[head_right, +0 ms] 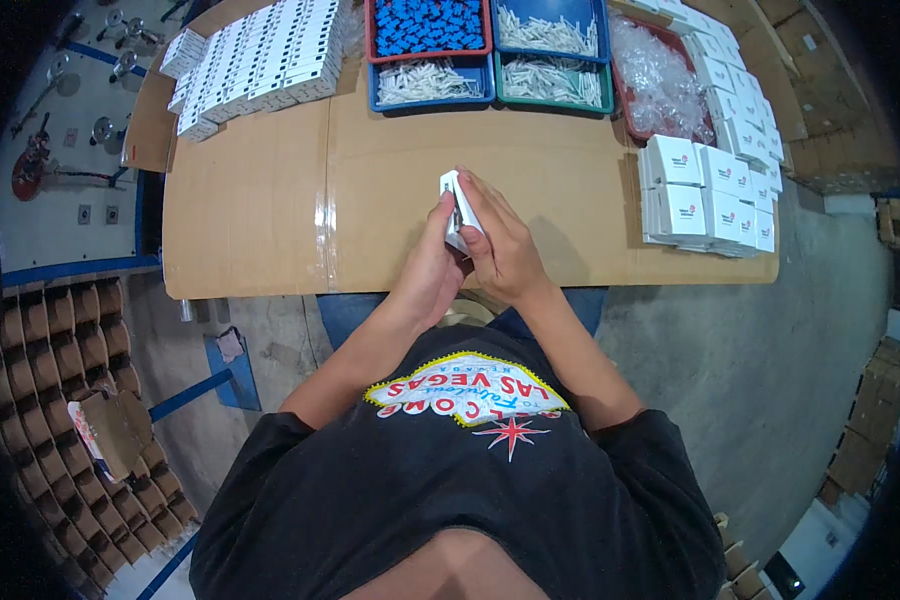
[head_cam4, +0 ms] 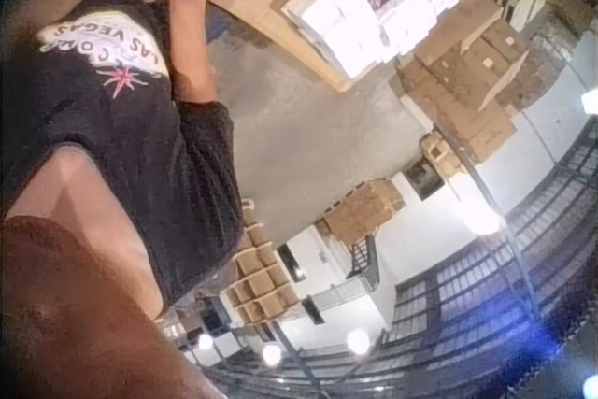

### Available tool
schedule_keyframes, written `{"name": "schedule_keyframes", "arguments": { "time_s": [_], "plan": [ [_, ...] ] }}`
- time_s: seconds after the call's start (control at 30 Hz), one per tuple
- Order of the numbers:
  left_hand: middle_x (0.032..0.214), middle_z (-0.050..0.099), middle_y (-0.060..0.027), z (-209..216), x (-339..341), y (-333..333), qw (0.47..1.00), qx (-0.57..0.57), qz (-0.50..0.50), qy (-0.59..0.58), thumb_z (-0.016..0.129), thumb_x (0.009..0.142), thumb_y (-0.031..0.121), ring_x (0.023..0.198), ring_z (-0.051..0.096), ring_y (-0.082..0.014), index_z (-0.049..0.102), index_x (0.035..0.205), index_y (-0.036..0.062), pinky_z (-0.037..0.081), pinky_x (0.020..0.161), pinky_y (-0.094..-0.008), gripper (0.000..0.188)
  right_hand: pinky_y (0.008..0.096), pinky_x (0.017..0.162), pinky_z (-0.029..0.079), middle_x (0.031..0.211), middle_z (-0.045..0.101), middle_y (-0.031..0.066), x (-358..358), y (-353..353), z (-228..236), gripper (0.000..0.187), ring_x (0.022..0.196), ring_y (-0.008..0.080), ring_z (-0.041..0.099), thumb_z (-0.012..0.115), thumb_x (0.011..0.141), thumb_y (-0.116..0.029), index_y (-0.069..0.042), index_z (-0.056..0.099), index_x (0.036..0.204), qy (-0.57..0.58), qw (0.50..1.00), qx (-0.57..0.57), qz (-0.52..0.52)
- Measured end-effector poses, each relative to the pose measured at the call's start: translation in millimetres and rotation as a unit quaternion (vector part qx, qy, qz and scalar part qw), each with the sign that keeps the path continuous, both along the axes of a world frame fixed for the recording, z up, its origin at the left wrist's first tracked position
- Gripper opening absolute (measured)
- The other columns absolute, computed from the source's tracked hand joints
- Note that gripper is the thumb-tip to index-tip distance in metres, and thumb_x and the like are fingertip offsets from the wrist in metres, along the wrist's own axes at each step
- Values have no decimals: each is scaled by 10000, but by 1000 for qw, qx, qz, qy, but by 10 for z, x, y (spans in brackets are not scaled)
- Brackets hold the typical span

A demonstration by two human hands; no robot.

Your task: The person assembles small electrical components by hand. They open a white cardboard box, place a plastic bag containing white connectors and a blue plastic cap inside, and then close the box. The person repeats this process for multiple units, stacking the finished boxes on the table.

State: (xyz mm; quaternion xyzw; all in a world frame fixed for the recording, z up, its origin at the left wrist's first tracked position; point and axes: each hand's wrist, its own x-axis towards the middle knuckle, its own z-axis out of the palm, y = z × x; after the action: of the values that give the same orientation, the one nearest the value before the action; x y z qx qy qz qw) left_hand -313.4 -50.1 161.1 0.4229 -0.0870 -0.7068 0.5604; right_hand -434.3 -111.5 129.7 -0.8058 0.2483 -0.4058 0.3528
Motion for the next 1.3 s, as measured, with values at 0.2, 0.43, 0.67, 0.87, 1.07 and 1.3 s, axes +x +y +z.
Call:
{"name": "schedule_keyframes", "arguments": {
  "time_s": [0.2,0.43,0.67,0.87,1.07,1.3],
  "plan": [
    [1279,597,-58,-129,29,1,1000,-8,-18,5,456,1059,567,1211,563,-196,491,1414,121,448,1029,-410,571,457,1156,389,1499,507,273,-21,-13,-26,516,1378,432,512,457,1085,-269,62,468,1481,-9,999,39,18],
    [1275,601,-61,-150,117,-24,999,-21,-40,5,483,1062,504,1170,586,-201,484,1415,137,463,1005,-449,510,471,1222,280,1579,421,255,-86,-46,-60,597,1459,409,423,396,1092,-389,32,454,1512,-15,995,88,47],
    [1415,520,-78,-195,209,0,984,-116,1,-134,697,955,204,1294,535,-235,324,1567,103,418,1117,-471,723,434,1206,312,1549,476,215,-93,-80,15,570,1454,328,440,418,1095,-406,-12,496,1500,-100,988,112,34],
    [1619,331,-127,-324,393,15,833,-319,-86,-443,850,752,71,1505,337,-306,250,1627,148,307,1215,-447,1064,329,1014,492,1278,648,97,-198,-89,265,475,1168,174,602,517,1092,-314,8,551,1439,-27,866,500,-5],
    [1657,264,-136,-237,348,102,837,-293,-67,-458,838,815,206,1484,372,-323,252,1617,152,350,1181,-495,995,333,925,547,1274,660,100,-177,-78,144,438,1144,177,630,616,1035,-188,-3,562,1429,-58,924,378,10],
    [1214,593,-22,-238,361,123,994,-10,-74,75,479,1021,641,1118,608,-190,497,1406,155,518,975,-408,620,372,1008,524,1360,637,208,-103,31,35,603,1143,285,673,726,894,-156,25,538,1437,23,990,141,17]
  ]
}}
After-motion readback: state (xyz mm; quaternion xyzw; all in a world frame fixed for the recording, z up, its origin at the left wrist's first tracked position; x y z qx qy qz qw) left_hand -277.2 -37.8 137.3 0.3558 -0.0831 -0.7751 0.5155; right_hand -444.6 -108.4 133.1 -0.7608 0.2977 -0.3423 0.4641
